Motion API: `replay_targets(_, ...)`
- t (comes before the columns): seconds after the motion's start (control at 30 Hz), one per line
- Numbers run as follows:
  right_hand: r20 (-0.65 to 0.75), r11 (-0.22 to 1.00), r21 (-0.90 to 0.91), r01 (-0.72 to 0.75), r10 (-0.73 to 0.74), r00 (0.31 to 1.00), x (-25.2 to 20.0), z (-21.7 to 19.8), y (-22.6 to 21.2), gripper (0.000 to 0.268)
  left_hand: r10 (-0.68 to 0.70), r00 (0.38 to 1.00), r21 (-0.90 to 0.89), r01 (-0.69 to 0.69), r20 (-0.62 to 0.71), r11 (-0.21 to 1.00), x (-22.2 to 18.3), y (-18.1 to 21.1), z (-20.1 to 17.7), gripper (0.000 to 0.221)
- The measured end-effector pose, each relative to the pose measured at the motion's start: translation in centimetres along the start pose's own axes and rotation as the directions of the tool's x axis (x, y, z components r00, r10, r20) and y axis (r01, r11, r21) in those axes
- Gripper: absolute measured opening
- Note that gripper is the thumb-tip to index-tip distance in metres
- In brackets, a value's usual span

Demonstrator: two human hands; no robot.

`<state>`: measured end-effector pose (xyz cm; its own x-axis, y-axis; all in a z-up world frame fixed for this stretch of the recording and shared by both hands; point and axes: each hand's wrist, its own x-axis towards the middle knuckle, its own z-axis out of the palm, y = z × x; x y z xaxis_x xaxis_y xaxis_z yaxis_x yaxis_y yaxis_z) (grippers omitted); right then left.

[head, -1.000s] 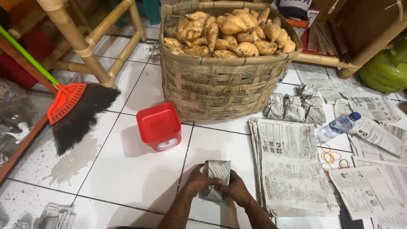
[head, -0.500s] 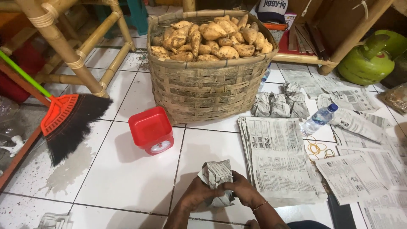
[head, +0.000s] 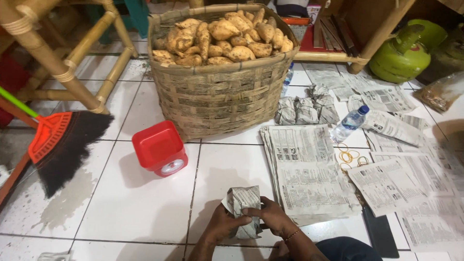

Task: The person is picking tubers from a large wicker basket and wrapping them individually in sheets of newspaper.

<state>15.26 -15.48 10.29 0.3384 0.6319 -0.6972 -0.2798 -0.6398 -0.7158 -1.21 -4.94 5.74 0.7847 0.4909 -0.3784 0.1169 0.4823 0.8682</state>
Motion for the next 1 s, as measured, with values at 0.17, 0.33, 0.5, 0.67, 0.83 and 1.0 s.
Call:
replay_targets(0.17, 0.014, 0.981, -0.165, 0.104, -0.104, 0.995, 0.8, -0.6, 0.9, 0.078, 0.095, 0.995, -0.119, -0.096, -0.017, 0.988, 1.6, -3.1, -0.8, 0.067)
replay_targets(0.33, 0.037, 0.883, -0.324, 0.339, -0.346, 0.937, 6.6, -10.6, 1.8, 0.068, 0.025, 0.998, -0.293, -0.042, -0.063, 0.955, 2.3, -2.4, -1.7, 0.090)
replay_targets(0.5, -0.679, 0.772, -0.611, -0.175, -0.397, 0.618, 16.2, -31.6, 6.8, 0.033, -0.092, 0.973, -0.365, 0.009, -0.211, 0.931, 2.3, -2.6, -2.2, 0.072)
replay_targets(0.67, -0.768, 0.791, -0.545, -0.279, -0.338, 0.544, 16.1, -38.6, 8.1, 0.062, 0.030, 0.988, -0.354, -0.083, -0.152, 0.932, 2.1, -1.8, -2.0, 0.077)
replay_targets(0.83, -0.795, 0.713, -0.508, -0.484, -0.172, 0.581, 18.8, -39.4, 8.5, 0.046, 0.050, 0.984, -0.383, -0.114, -0.173, 0.917, 2.0, -1.8, -2.1, 0.076)
replay_targets(1.0, -0.882, 0.832, -0.404, -0.380, -0.245, 0.402, 17.9, -36.3, 7.9, 0.023, 0.039, 0.987, -0.392, -0.099, -0.159, 0.914, 2.1, -2.2, -2.3, 0.080)
